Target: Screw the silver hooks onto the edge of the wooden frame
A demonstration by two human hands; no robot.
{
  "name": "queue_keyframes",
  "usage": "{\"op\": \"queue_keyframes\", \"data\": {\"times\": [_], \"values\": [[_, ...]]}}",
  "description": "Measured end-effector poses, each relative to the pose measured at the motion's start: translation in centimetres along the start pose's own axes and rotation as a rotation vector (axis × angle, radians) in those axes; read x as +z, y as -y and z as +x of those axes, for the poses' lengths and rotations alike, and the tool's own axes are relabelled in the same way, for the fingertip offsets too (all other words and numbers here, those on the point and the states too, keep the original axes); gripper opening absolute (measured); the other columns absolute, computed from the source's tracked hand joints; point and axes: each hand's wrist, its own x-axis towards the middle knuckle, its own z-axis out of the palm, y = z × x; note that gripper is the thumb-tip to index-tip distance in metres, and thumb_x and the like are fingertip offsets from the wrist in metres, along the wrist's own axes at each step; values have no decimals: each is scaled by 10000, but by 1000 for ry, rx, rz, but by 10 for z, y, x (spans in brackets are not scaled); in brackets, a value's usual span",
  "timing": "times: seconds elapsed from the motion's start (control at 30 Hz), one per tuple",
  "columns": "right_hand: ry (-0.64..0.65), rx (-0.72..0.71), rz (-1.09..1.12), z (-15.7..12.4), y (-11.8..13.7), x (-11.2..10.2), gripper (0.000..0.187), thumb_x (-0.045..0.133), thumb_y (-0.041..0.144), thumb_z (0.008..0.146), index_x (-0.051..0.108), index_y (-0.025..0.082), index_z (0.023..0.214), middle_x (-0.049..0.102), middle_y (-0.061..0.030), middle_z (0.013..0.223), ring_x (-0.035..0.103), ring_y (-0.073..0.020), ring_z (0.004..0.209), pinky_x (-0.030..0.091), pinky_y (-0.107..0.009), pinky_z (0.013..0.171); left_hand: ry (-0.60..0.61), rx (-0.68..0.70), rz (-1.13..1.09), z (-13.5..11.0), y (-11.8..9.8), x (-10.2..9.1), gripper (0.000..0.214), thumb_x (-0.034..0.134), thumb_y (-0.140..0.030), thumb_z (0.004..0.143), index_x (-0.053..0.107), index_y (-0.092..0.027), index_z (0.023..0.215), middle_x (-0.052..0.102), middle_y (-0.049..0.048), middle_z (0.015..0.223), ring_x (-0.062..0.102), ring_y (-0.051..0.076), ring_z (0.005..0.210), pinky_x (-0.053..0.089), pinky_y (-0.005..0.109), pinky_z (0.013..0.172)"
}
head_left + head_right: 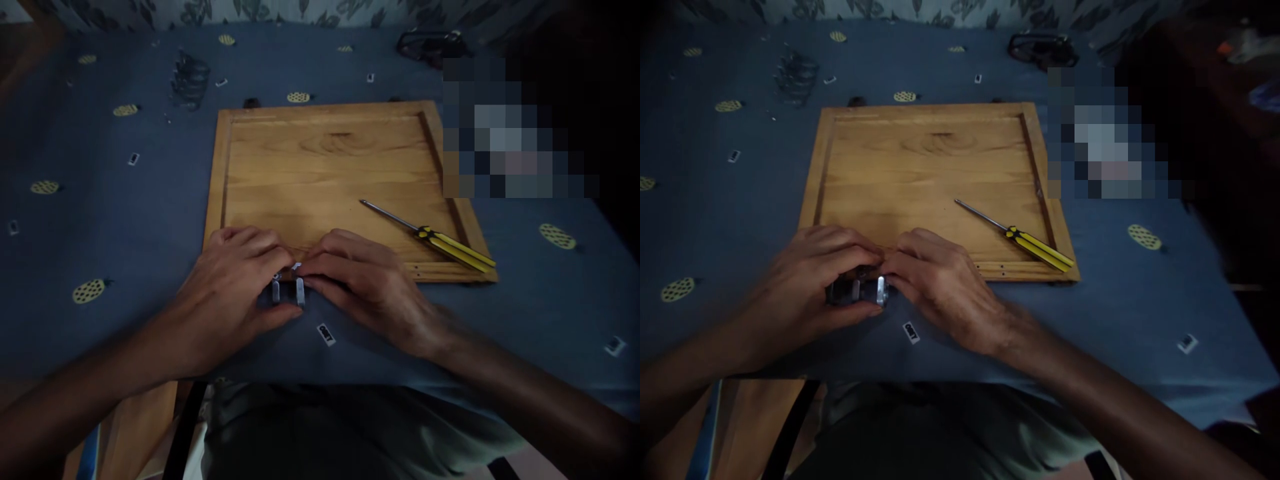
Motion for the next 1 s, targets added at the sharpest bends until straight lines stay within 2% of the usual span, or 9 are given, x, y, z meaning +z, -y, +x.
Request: {"op": "queue_keyframes", "data": {"times": [0.27, 0.4, 0.53, 0.73, 0.8, 0.9, 0.97, 1.0], "values": [[23, -27, 104, 0, -5, 0, 104, 608, 141, 1059, 692, 201, 1071, 722, -54, 1007, 685, -166, 927, 565, -299, 782, 48, -42, -15, 2, -2, -1, 180, 787, -364, 932, 701, -226, 1010, 740, 43, 1099, 674, 301, 1071, 488, 496, 955], [-6, -51, 54, 1, -6, 1, 91, 610, 160, 1064, 681, 176, 1009, 708, -56, 936, 666, -167, 865, 541, -296, 738, 46, -40, -18, 3, -2, -1, 184, 795, -367, 929, 699, -225, 996, 735, 46, 1105, 667, 302, 1074, 483, 493, 955], [-8, -30, -32, 1, -6, 1, 166, 577, 225, 1092, 665, 180, 959, 691, -53, 875, 636, -168, 798, 517, -298, 693, 75, -60, -35, 3, -3, -3, 198, 817, -341, 915, 699, -211, 1007, 725, 49, 1100, 662, 308, 1087, 468, 497, 965], [17, -14, -19, 2, -3, 0, 105, 612, 178, 1057, 668, 194, 969, 698, -43, 892, 670, -167, 805, 563, -291, 684, 53, -76, -81, 2, -5, 0, 280, 880, -355, 891, 697, -193, 1029, 696, 23, 1074, 644, 269, 1066, 437, 484, 995], [16, -38, -20, 5, -3, -5, 80, 611, 181, 1052, 678, 212, 1021, 706, -33, 909, 703, -166, 805, 605, -290, 680, 70, -96, -111, 2, -5, 2, 311, 913, -359, 863, 693, -192, 1006, 688, 10, 1061, 643, 255, 1072, 435, 476, 1014], [82, -80, 33, 14, -5, -21, 179, 585, 216, 1062, 693, 307, 1173, 752, -15, 972, 774, -173, 871, 674, -285, 711, 99, -140, -141, 2, -6, 3, 336, 928, -367, 852, 686, -189, 1002, 687, 9, 1093, 643, 250, 1101, 435, 479, 1052], [125, -86, 62, 26, -9, -32, 233, 558, 237, 1067, 691, 366, 1208, 777, -4, 976, 793, -182, 863, 680, -290, 680, 90, -139, -166, 2, -6, 2, 379, 942, -387, 840, 685, -195, 1041, 695, 14, 1130, 642, 256, 1124, 438, 484, 1067], [133, -77, 64, 36, -13, -36, 227, 548, 246, 1070, 696, 362, 1196, 782, -7, 964, 791, -189, 837, 673, -302, 658, 81, -133, -176, 2, -7, 2, 395, 944, -394, 840, 681, -197, 1060, 700, 18, 1156, 640, 260, 1146, 436, 490, 1086]]}}
